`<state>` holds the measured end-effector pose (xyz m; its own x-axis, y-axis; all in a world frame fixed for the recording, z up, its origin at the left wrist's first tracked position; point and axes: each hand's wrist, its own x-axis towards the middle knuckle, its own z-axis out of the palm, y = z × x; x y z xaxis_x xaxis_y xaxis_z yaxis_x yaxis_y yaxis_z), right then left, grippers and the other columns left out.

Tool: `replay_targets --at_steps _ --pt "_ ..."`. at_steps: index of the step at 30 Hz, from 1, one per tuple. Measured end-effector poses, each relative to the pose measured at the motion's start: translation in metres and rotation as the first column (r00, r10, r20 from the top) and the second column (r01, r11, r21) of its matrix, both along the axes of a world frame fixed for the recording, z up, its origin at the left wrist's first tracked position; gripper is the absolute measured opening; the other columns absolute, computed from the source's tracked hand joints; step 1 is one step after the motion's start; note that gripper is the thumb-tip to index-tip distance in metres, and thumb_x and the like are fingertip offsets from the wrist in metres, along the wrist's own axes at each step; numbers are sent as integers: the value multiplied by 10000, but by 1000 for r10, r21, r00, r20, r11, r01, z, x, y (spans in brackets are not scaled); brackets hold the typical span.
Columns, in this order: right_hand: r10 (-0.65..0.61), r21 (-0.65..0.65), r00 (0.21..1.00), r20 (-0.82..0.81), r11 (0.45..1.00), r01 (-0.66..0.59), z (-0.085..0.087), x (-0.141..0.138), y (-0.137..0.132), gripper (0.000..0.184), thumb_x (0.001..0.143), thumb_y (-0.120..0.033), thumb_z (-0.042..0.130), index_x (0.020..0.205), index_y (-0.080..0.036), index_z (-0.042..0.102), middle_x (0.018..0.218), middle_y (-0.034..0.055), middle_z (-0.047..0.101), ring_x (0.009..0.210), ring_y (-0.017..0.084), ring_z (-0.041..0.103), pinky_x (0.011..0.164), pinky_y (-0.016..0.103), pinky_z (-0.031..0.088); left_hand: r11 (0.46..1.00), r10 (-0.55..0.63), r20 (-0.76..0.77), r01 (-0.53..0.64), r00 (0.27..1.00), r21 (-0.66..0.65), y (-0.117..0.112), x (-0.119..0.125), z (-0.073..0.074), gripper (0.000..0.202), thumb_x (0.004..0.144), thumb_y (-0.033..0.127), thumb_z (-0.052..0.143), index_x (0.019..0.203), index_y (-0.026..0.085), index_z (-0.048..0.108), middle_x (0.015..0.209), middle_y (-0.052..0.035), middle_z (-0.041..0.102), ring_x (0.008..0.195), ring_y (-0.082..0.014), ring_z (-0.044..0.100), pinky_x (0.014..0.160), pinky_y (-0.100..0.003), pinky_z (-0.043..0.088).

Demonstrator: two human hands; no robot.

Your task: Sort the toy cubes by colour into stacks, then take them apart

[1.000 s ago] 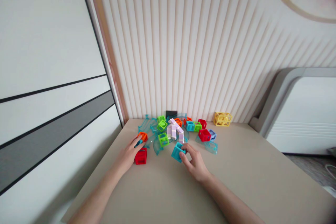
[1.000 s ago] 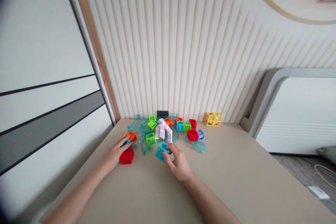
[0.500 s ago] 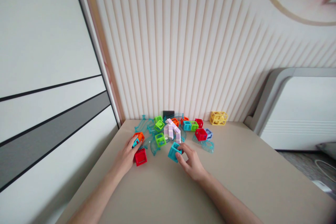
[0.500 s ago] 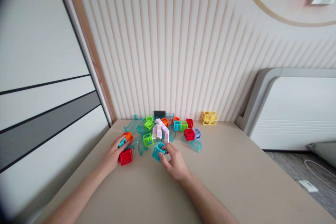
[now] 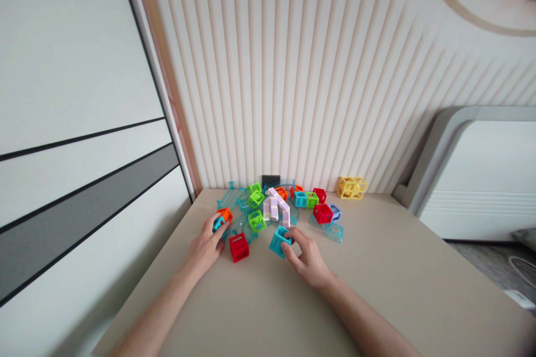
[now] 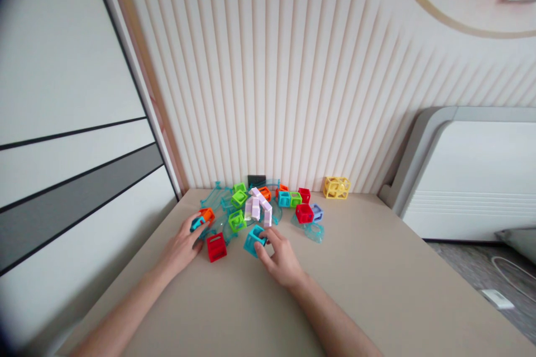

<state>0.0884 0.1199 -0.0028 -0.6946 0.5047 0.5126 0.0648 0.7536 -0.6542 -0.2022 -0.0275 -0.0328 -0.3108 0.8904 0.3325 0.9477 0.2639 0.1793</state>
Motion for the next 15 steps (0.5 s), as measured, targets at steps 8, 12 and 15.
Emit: replay_targets --at_steps 8,12,15 --pt "10 -29 1000 15 1000 -9 1 1 -1 154 973 -353 512 924 -221 573 898 47 615 801 178 594 670 261 494 996 -7 -49 2 999 -88 0 -3 0 595 847 -3 373 1327 274 589 1463 -117 447 1291 -307 532 867 -383 569" --pt "5 -43 1000 24 999 -4 3 1 -2 158 971 -356 513 927 -217 573 903 52 612 799 180 595 647 256 493 996 -20 -36 17 999 -85 0 1 6 555 848 0 388 1288 248 618 1469 -119 447 1342 -321 485 903 -394 555" --pt "8 -43 1000 22 999 -7 3 1 -1 157 970 -355 514 922 -218 574 895 51 613 803 181 595 644 252 495 997 -23 -23 21 999 -69 -1 3 10 526 850 11 399 1262 240 631 1468 -124 443 1329 -332 493 886 -399 562"
